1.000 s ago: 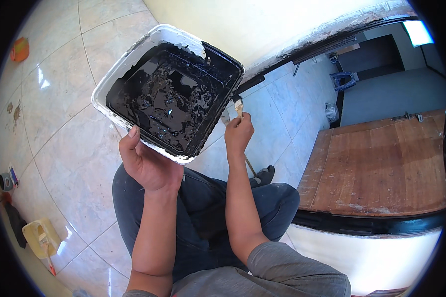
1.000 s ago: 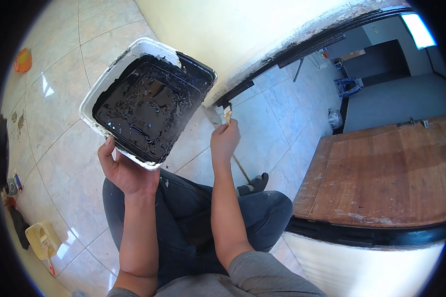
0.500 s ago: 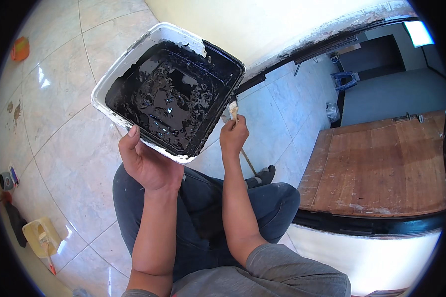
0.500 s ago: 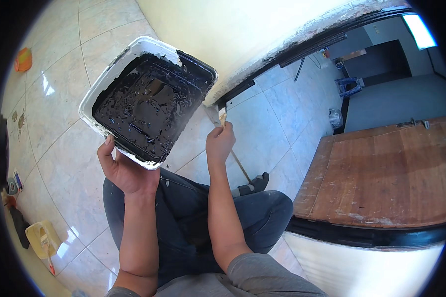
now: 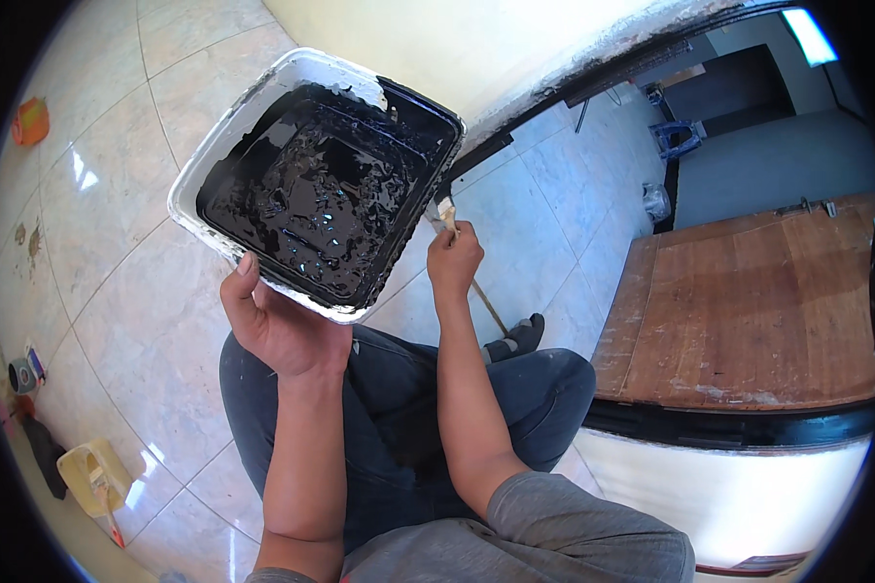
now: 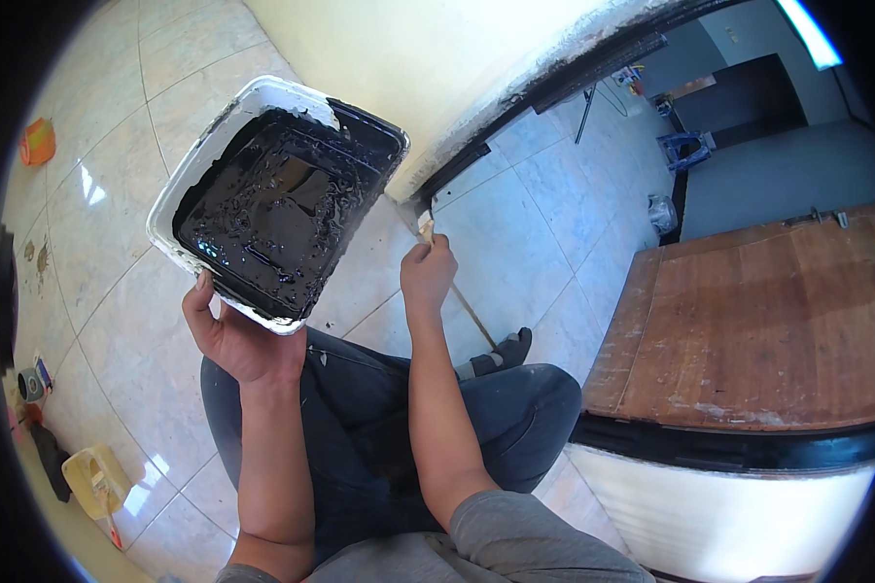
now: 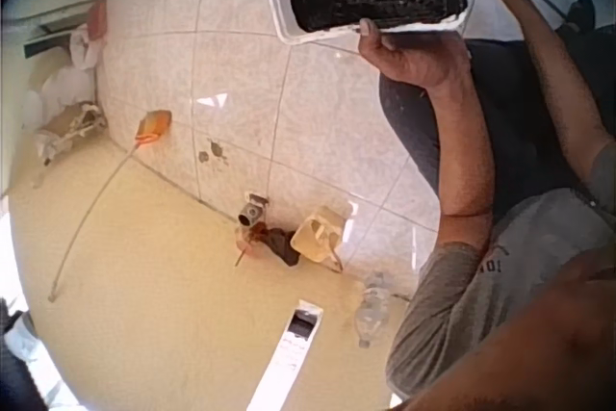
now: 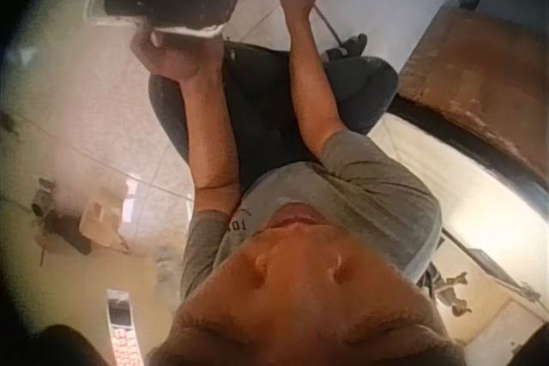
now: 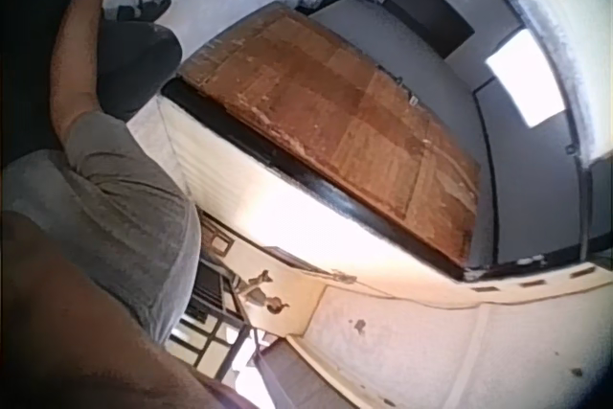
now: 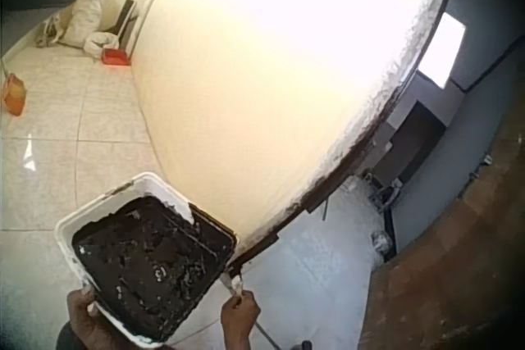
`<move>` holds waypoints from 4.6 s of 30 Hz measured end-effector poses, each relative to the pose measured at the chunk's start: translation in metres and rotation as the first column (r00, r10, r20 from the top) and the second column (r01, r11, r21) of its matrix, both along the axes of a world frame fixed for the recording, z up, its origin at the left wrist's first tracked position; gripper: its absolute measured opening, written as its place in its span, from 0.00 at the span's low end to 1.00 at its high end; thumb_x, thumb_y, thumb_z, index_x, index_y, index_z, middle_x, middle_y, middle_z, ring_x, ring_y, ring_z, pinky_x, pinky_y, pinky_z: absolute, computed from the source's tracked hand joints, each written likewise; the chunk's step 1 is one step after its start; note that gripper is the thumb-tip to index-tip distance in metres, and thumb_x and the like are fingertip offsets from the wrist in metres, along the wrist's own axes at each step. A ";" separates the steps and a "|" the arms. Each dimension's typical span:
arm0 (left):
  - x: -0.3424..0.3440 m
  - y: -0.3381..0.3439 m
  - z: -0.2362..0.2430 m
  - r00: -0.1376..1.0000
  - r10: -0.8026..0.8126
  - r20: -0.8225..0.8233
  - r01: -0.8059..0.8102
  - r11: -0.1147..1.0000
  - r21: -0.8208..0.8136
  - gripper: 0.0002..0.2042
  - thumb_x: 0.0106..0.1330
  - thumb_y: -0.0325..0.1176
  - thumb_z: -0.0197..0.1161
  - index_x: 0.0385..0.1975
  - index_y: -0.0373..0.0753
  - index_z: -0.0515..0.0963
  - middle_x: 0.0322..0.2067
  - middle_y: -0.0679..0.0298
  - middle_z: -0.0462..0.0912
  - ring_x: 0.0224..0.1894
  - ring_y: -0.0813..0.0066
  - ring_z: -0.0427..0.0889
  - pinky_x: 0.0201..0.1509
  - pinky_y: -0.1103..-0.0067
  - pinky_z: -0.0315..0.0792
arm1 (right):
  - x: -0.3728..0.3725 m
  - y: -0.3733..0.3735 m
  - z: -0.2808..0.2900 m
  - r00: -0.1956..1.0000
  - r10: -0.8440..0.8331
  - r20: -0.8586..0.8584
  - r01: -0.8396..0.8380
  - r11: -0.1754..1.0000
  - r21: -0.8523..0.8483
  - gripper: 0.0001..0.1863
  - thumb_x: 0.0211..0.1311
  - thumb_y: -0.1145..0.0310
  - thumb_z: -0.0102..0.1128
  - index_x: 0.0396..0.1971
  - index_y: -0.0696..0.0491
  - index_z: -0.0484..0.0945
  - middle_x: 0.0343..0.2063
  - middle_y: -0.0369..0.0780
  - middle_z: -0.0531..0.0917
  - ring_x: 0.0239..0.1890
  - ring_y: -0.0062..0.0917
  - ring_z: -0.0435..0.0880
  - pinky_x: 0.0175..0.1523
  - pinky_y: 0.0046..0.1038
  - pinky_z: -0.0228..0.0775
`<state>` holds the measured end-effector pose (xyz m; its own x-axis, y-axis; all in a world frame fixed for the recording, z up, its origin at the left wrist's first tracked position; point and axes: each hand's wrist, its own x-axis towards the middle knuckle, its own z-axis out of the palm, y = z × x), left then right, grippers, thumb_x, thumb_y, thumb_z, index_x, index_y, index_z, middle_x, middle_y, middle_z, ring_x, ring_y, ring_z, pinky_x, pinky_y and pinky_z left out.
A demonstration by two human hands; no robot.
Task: The person paints the edges of a door frame using black paint and a brush. They dip the brush into a container of paint and apply it to the wooden frame while sitting on the floor.
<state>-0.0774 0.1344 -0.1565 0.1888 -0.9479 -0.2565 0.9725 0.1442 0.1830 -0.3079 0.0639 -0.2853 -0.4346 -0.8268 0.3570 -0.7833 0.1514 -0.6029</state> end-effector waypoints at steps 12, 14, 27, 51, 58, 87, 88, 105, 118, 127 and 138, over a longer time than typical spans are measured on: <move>0.001 0.000 -0.001 1.000 0.001 0.000 -0.001 1.000 -0.002 0.33 0.69 0.53 0.57 0.68 0.36 0.71 0.63 0.57 0.80 0.64 0.59 0.80 0.67 0.60 0.76 | 0.004 0.000 -0.001 0.998 -0.005 0.068 0.007 0.999 -0.035 0.08 0.62 0.77 0.55 0.34 0.65 0.80 0.25 0.60 0.83 0.31 0.59 0.84 0.38 0.51 0.74; 0.001 0.001 -0.001 1.000 -0.015 0.007 0.015 1.000 -0.001 0.33 0.69 0.53 0.57 0.68 0.36 0.71 0.63 0.57 0.80 0.64 0.59 0.80 0.67 0.59 0.75 | 0.000 -0.007 -0.009 0.998 -0.004 -0.057 0.005 1.000 0.017 0.08 0.62 0.76 0.54 0.35 0.65 0.81 0.24 0.59 0.83 0.30 0.58 0.84 0.37 0.50 0.74; 0.003 0.001 0.002 0.999 -0.021 -0.045 0.019 0.999 -0.029 0.32 0.69 0.52 0.57 0.66 0.35 0.72 0.60 0.57 0.81 0.62 0.61 0.81 0.67 0.63 0.75 | 0.005 -0.009 -0.005 0.999 -0.004 -0.040 0.003 1.000 -0.022 0.09 0.63 0.77 0.54 0.36 0.66 0.81 0.25 0.59 0.83 0.31 0.58 0.84 0.38 0.49 0.75; 0.004 0.002 0.001 0.999 -0.014 -0.033 0.013 0.999 -0.046 0.33 0.68 0.53 0.59 0.67 0.36 0.72 0.61 0.58 0.81 0.63 0.61 0.81 0.68 0.62 0.76 | 0.007 0.004 -0.002 0.993 -0.052 0.105 0.064 0.991 -0.118 0.09 0.62 0.76 0.54 0.34 0.65 0.81 0.23 0.58 0.82 0.29 0.57 0.84 0.38 0.49 0.75; 0.003 0.001 0.001 0.998 -0.026 -0.059 0.021 0.997 -0.075 0.32 0.68 0.52 0.59 0.67 0.36 0.72 0.61 0.58 0.81 0.63 0.61 0.81 0.69 0.62 0.74 | -0.005 -0.014 0.000 0.999 -0.037 0.010 0.037 0.997 -0.066 0.09 0.62 0.76 0.56 0.35 0.65 0.82 0.22 0.55 0.83 0.27 0.52 0.85 0.36 0.45 0.75; 0.001 0.000 0.003 0.998 -0.013 -0.061 0.008 0.996 -0.083 0.31 0.70 0.52 0.58 0.67 0.38 0.72 0.63 0.59 0.80 0.63 0.62 0.81 0.68 0.63 0.75 | -0.006 -0.015 0.013 0.999 -0.046 -0.013 0.045 0.997 -0.064 0.08 0.61 0.76 0.57 0.31 0.65 0.82 0.21 0.57 0.82 0.26 0.53 0.84 0.33 0.45 0.73; 0.002 -0.001 0.002 0.998 -0.012 -0.063 0.006 0.997 -0.083 0.31 0.70 0.52 0.58 0.68 0.38 0.72 0.63 0.59 0.80 0.63 0.62 0.80 0.68 0.63 0.74 | -0.006 -0.017 0.015 0.999 -0.044 -0.011 0.043 0.997 -0.065 0.08 0.61 0.76 0.57 0.31 0.65 0.82 0.21 0.57 0.82 0.26 0.53 0.84 0.33 0.45 0.73; 0.000 0.000 0.006 0.999 -0.014 -0.050 0.010 0.995 -0.095 0.32 0.70 0.52 0.58 0.69 0.38 0.70 0.63 0.59 0.79 0.65 0.62 0.79 0.70 0.62 0.73 | -0.010 0.002 0.005 0.993 -0.107 0.041 0.112 0.981 -0.158 0.12 0.67 0.75 0.55 0.43 0.66 0.82 0.21 0.51 0.81 0.21 0.41 0.81 0.31 0.39 0.72; 0.003 0.001 0.001 0.999 -0.003 -0.041 -0.001 0.995 -0.102 0.32 0.70 0.52 0.58 0.68 0.39 0.71 0.62 0.59 0.80 0.64 0.62 0.80 0.70 0.62 0.73 | 0.009 0.009 0.045 0.983 -0.074 0.166 0.118 0.956 -0.269 0.12 0.67 0.75 0.54 0.45 0.65 0.82 0.21 0.52 0.81 0.22 0.42 0.83 0.31 0.41 0.71; 0.004 0.002 0.003 0.999 -0.022 -0.037 0.018 0.994 -0.108 0.31 0.69 0.51 0.58 0.68 0.41 0.71 0.63 0.60 0.79 0.65 0.63 0.79 0.70 0.61 0.72 | 0.016 0.009 0.053 0.974 -0.113 0.198 0.161 0.956 -0.246 0.12 0.69 0.75 0.53 0.46 0.65 0.81 0.22 0.51 0.82 0.22 0.40 0.82 0.32 0.38 0.72; 0.003 0.000 -0.002 0.999 -0.031 -0.018 0.029 0.994 -0.109 0.32 0.69 0.51 0.61 0.68 0.39 0.71 0.64 0.61 0.79 0.64 0.63 0.79 0.73 0.62 0.69 | 0.007 0.004 0.026 0.985 -0.091 0.149 0.105 0.991 -0.087 0.13 0.69 0.75 0.53 0.49 0.66 0.79 0.31 0.56 0.83 0.30 0.50 0.83 0.38 0.41 0.74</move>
